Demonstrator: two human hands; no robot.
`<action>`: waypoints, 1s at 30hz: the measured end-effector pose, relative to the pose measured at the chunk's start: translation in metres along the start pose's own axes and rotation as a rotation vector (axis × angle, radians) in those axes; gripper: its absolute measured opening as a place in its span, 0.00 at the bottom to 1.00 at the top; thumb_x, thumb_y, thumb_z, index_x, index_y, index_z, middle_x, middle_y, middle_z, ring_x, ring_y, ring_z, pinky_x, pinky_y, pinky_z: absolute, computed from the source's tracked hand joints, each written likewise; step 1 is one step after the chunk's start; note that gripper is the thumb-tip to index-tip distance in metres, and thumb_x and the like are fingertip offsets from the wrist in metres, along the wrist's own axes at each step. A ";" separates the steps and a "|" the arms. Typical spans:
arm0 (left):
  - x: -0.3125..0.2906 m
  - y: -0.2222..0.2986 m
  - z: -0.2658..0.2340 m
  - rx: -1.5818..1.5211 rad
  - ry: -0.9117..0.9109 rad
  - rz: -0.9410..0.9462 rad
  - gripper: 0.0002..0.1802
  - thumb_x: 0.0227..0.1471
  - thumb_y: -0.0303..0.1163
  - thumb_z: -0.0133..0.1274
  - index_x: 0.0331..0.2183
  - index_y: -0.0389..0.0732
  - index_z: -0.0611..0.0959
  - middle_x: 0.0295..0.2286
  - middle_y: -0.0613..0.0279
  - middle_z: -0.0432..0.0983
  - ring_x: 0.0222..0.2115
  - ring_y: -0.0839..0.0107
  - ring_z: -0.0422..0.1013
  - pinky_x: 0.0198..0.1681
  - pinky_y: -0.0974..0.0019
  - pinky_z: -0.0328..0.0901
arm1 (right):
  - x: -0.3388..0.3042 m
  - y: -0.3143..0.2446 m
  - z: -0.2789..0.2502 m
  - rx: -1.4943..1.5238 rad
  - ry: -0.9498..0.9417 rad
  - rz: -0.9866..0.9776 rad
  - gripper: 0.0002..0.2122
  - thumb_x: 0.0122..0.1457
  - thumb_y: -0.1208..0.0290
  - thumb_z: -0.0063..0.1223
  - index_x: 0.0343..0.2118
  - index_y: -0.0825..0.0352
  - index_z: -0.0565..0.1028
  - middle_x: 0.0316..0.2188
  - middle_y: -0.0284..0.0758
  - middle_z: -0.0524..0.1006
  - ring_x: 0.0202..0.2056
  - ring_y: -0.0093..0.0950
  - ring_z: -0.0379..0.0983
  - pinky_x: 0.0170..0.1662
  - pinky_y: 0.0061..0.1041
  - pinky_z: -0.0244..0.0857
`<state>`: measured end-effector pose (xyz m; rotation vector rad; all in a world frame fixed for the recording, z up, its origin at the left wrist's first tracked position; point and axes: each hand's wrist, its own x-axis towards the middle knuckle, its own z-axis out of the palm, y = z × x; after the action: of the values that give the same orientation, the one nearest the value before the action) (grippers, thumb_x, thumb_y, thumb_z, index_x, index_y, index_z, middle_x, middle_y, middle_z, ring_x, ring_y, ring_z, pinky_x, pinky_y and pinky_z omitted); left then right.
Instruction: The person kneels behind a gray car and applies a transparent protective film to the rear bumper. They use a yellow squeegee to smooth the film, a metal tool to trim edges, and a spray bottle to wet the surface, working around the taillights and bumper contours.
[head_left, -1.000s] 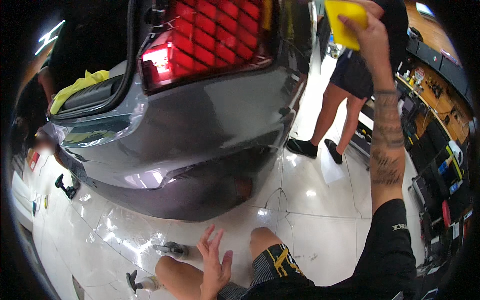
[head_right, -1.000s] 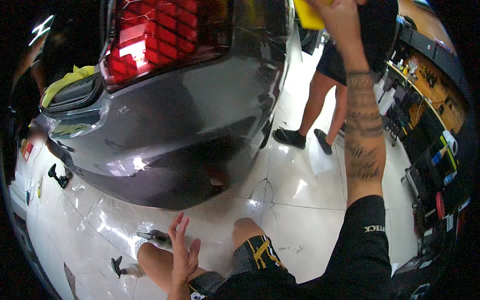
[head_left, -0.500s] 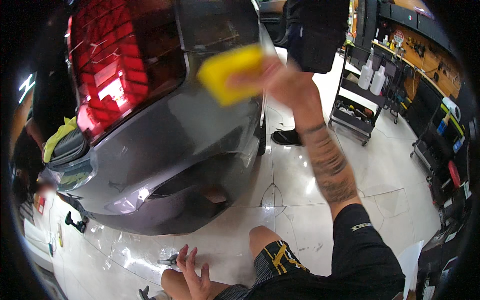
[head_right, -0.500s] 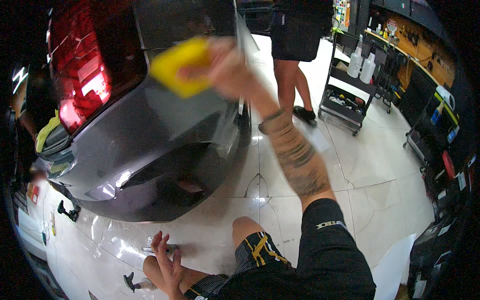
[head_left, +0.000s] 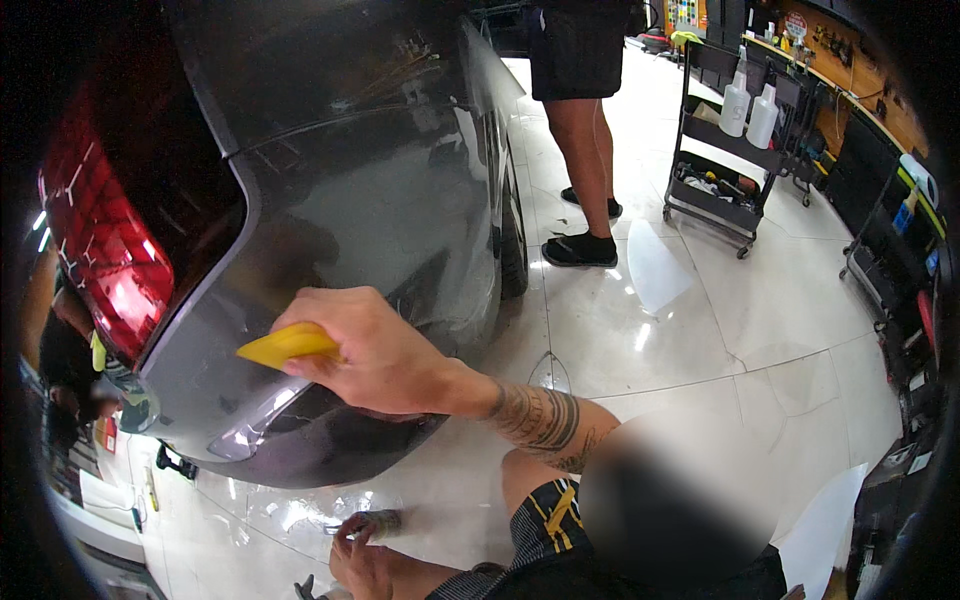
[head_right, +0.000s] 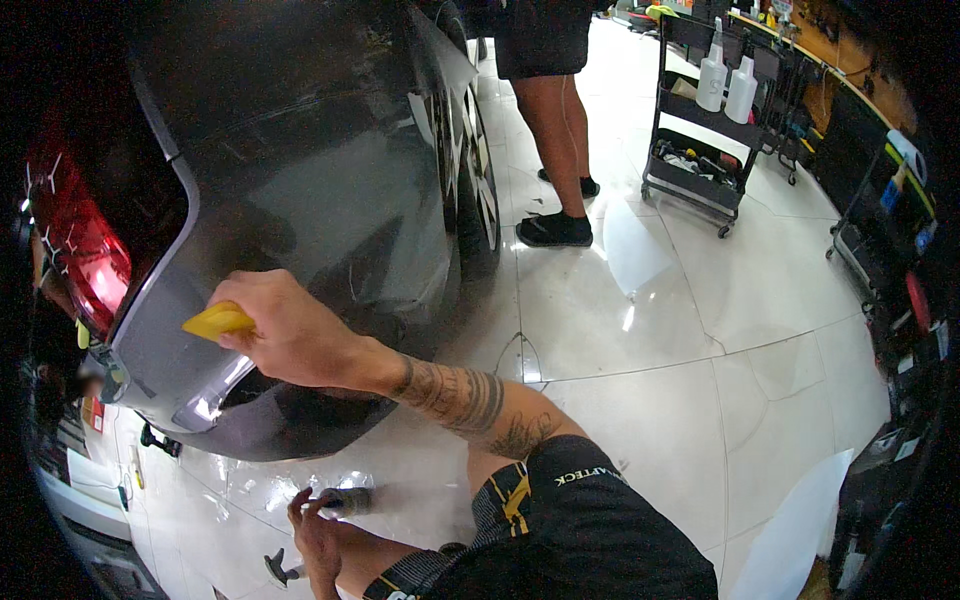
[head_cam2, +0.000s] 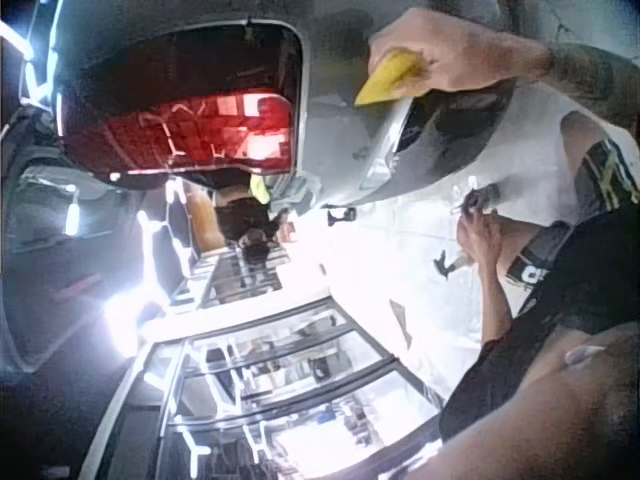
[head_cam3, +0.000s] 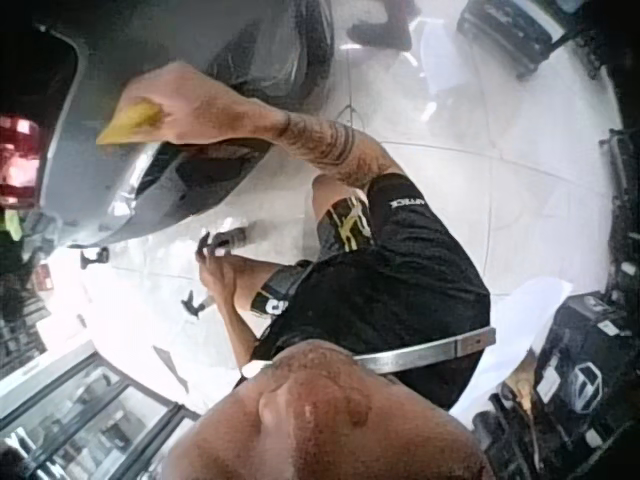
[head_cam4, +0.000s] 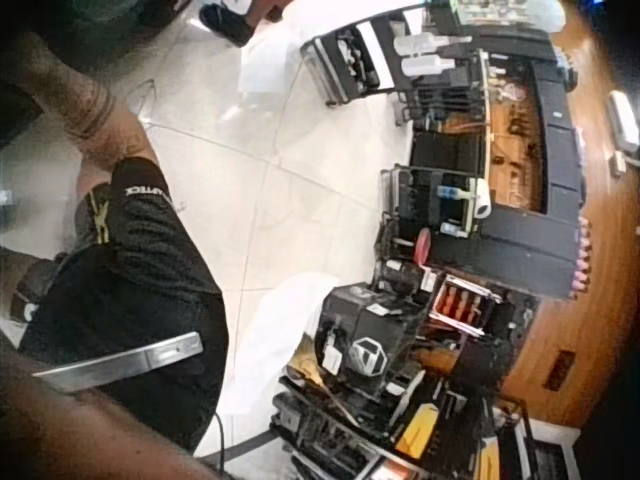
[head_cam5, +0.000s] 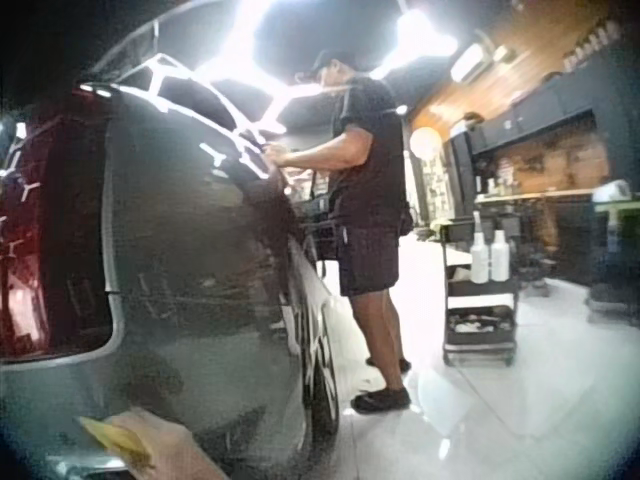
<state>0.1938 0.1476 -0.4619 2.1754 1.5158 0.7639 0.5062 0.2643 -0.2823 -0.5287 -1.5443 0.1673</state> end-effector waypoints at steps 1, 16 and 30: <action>-0.007 -0.014 -0.003 0.021 -0.013 0.003 0.21 0.52 0.40 0.50 0.43 0.35 0.78 0.48 0.42 0.65 0.53 0.47 0.60 0.56 0.50 0.54 | 0.010 0.002 -0.006 -0.044 -0.014 -0.031 0.11 0.46 0.71 0.64 0.31 0.69 0.76 0.27 0.43 0.77 0.31 0.40 0.75 0.37 0.36 0.67; -0.044 -0.011 -0.052 0.132 -0.109 -0.031 0.19 0.58 0.41 0.49 0.45 0.39 0.79 0.48 0.47 0.69 0.52 0.49 0.62 0.55 0.52 0.56 | 0.053 0.074 -0.137 -0.383 0.096 0.090 0.07 0.48 0.67 0.57 0.26 0.64 0.76 0.24 0.39 0.75 0.29 0.39 0.74 0.33 0.36 0.66; -0.042 -0.008 -0.067 0.154 -0.099 -0.039 0.13 0.58 0.34 0.47 0.43 0.41 0.79 0.46 0.49 0.71 0.50 0.50 0.64 0.55 0.49 0.55 | 0.076 0.045 -0.166 -0.341 0.092 -0.012 0.08 0.54 0.71 0.49 0.36 0.64 0.76 0.32 0.39 0.76 0.31 0.36 0.74 0.33 0.30 0.69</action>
<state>0.1350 0.1104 -0.4237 2.2501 1.6091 0.5340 0.6814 0.2999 -0.2229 -0.7842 -1.4929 -0.1308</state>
